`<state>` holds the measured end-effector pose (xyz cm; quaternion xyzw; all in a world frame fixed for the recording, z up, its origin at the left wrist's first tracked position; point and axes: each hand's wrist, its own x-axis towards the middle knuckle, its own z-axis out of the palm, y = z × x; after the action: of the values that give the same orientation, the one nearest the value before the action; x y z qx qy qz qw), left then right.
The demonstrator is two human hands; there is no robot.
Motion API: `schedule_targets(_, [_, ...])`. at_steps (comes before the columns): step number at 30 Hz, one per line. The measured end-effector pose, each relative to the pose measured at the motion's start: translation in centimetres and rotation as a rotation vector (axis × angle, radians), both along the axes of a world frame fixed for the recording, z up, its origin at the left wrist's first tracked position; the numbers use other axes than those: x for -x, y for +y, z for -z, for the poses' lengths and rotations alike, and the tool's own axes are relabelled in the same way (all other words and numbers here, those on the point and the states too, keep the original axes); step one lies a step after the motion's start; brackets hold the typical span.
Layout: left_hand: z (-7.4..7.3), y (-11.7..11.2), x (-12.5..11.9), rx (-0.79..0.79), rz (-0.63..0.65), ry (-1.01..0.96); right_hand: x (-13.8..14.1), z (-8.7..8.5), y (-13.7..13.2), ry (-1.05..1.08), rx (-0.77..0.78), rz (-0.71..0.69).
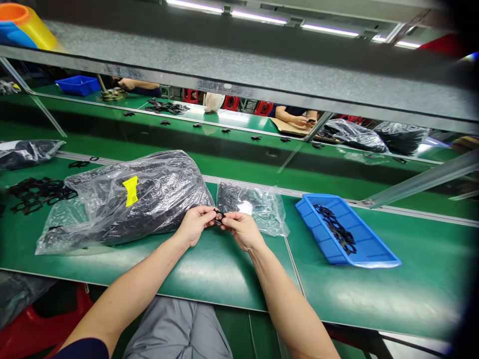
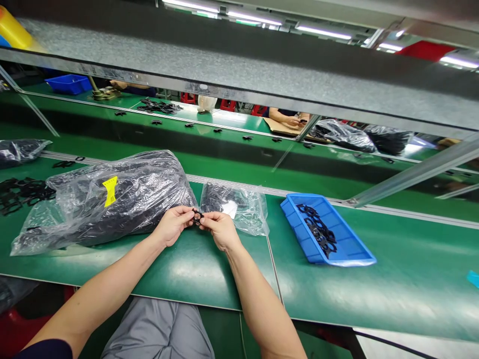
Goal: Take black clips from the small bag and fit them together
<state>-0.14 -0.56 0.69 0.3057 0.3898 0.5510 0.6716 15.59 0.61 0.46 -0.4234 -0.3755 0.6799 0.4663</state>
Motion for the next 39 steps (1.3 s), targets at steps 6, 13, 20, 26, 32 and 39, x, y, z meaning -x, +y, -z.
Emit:
schedule_targets(6, [-0.06,-0.04,0.00,-0.004,-0.003,0.000,-0.10,-0.24,-0.01,0.046,-0.009,0.002])
schedule_targets(13, [-0.30,-0.06,-0.06,-0.003,-0.018,-0.011,0.15,-0.06,0.20,0.085,-0.049,0.056])
schedule_targets(20, [-0.30,-0.14,-0.15,-0.006,-0.028,-0.014,0.55,0.14,0.07,0.155,-0.086,0.109])
schedule_targets(26, [-0.27,-0.06,-0.08,-0.018,-0.037,-0.021,0.28,0.19,0.09,0.120,-0.065,-0.023])
schedule_targets(32, [-0.11,0.01,-0.10,-0.024,-0.047,-0.008,0.00,0.25,0.12,0.091,-0.071,-0.048])
schedule_targets(39, [-0.27,-0.01,-0.06,-0.023,-0.035,-0.002,0.40,0.62,0.27,0.151,-0.081,-0.014])
